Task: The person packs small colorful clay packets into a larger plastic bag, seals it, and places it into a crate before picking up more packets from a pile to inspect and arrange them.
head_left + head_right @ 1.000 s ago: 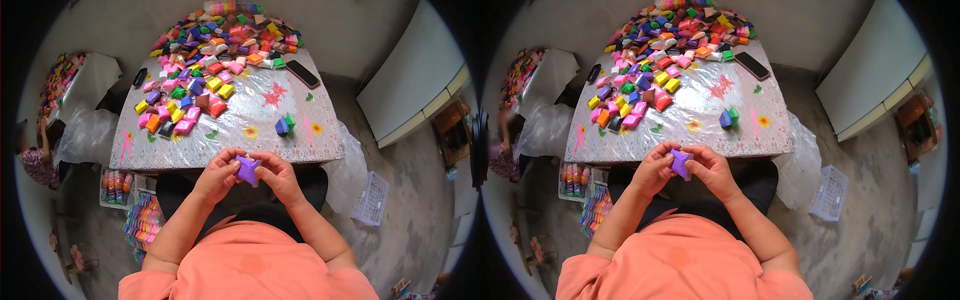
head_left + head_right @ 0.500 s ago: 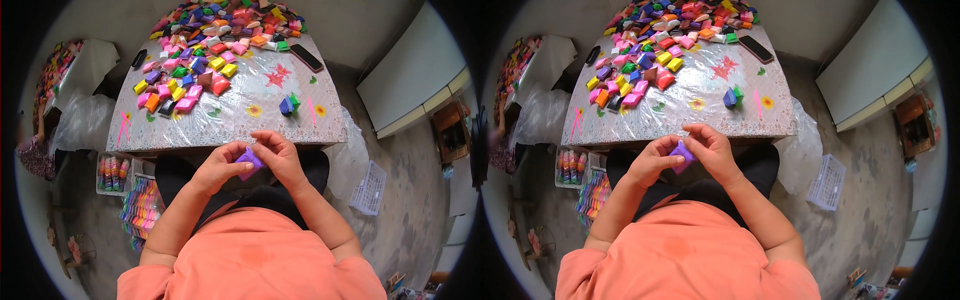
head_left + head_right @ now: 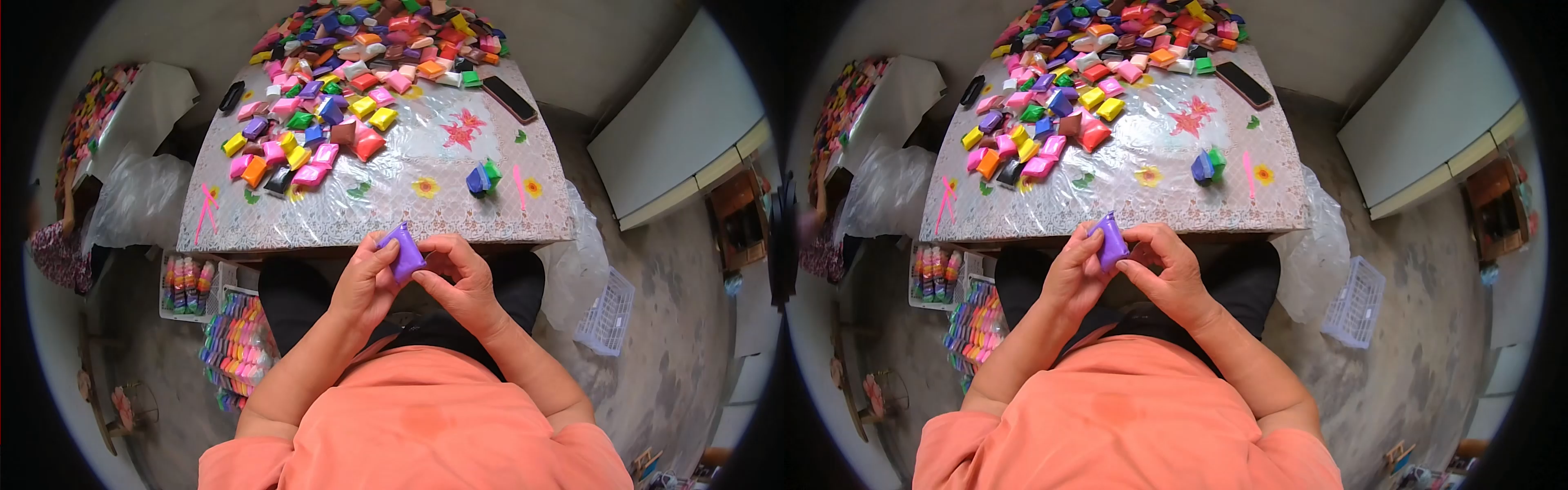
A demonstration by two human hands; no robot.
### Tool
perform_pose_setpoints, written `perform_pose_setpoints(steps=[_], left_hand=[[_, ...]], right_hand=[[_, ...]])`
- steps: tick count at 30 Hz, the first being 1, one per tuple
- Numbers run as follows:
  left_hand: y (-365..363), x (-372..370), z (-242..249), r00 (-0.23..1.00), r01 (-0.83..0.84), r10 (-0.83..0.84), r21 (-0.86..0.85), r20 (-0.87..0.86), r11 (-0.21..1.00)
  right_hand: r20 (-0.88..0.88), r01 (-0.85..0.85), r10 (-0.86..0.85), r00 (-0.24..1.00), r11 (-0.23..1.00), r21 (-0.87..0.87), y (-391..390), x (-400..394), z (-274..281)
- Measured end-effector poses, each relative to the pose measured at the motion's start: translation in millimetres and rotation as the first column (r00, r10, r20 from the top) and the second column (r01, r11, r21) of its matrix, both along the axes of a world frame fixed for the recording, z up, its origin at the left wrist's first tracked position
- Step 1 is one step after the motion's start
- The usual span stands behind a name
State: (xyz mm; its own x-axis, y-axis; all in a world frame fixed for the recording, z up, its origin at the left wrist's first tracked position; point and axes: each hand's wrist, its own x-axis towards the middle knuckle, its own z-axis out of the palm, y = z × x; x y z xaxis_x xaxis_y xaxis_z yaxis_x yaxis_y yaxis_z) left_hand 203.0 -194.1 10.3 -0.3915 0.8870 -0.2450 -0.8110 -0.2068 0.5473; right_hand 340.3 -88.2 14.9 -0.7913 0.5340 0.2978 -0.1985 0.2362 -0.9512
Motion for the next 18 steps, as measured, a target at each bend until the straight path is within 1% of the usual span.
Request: perform_pose_setpoints(steps=[3, 6, 9, 12, 15, 18], left_hand=[[-1, 0, -10, 0.999, -0.003, -0.001, 0.07, 0.05, 0.998], [-2, 2, -8, 0.997, -0.051, 0.052, -0.034, 0.05, 0.998], [-7, -2, -12, 0.998, -0.022, 0.025, -0.053, 0.054, 0.998], [-9, -7, -13, 0.999, 0.027, -0.027, 0.006, 0.037, 1.0], [-10, -11, -19, 0.999, 0.043, -0.04, -0.074, 0.031, 0.996], [-17, -16, -25, 0.985, 0.171, -0.172, 0.031, 0.018, 0.985]], right_hand=[[-0.05, 0.009, -0.01, 0.999, 1.0, -0.012, 1, -1, -1], [-0.089, 0.024, -0.03, 0.996, 0.997, -0.07, 1, -2, -4], [-0.09, 0.055, -0.057, 0.994, 0.998, -0.018, 4, -1, 1], [-0.082, 0.072, -0.07, 0.994, 0.997, 0.022, 6, 1, 4], [-0.104, -0.002, -0.009, 0.994, 0.994, -0.107, 10, 3, 5], [-0.117, -0.044, 0.018, 0.993, 0.973, -0.225, 13, 4, 8]])
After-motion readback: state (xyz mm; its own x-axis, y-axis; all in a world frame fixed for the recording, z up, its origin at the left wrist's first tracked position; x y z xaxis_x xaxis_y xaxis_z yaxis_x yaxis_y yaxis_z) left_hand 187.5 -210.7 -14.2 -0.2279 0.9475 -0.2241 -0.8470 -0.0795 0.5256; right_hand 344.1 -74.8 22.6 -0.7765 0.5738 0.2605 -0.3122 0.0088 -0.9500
